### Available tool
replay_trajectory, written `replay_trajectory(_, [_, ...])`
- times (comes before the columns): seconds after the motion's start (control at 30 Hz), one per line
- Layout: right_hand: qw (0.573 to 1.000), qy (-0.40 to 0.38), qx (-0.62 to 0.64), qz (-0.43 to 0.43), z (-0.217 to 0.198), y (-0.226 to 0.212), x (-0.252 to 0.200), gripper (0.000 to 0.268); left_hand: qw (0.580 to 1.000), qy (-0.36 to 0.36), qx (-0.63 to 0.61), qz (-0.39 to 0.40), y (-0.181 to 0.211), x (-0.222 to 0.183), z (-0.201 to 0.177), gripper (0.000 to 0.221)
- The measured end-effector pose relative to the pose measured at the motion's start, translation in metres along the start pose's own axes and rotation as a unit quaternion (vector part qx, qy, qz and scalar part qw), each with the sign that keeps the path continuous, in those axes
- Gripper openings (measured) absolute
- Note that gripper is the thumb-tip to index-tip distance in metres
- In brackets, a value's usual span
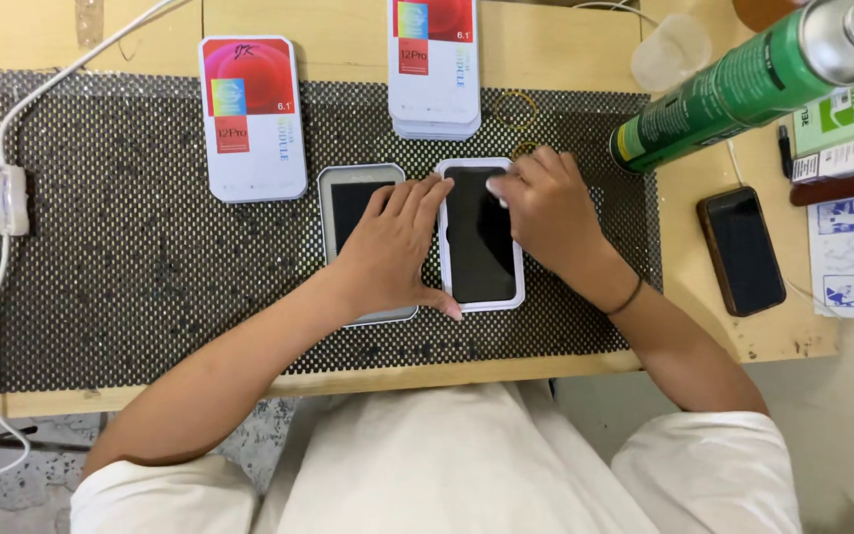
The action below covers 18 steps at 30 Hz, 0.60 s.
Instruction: The person wipes a phone screen with a cloth after applying a liquid from a spray can, then places the screen into a white frame and attaches it to a phone body.
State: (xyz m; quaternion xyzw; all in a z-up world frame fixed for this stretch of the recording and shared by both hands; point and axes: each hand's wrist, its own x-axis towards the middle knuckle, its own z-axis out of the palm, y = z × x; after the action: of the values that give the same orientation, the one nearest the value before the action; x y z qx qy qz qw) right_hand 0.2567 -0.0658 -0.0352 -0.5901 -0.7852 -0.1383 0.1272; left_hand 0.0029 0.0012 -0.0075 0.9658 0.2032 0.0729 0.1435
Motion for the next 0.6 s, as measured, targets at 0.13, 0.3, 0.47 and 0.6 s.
replay_trajectory(0.13, [0.988,-0.069,0.137,-0.027,-0.034,-0.017,-0.016,0.016,1.0,0.003,0.003,0.001,0.0,-0.001,0.001,0.153])
replay_trajectory(0.3, [0.971,-0.082,0.212,-0.068,-0.036,-0.002,-0.001,0.01,1.0,0.005,0.01,0.002,0.0,0.0,0.003,0.156])
replay_trajectory(0.47, [0.971,0.014,0.239,-0.022,0.012,0.021,0.014,0.019,1.0,0.004,0.004,0.002,0.001,0.001,0.004,0.154])
replay_trajectory(0.6, [0.927,-0.104,0.34,-0.118,-0.011,-0.018,-0.007,0.015,1.0,0.003,0.001,0.003,-0.002,0.001,0.008,0.155])
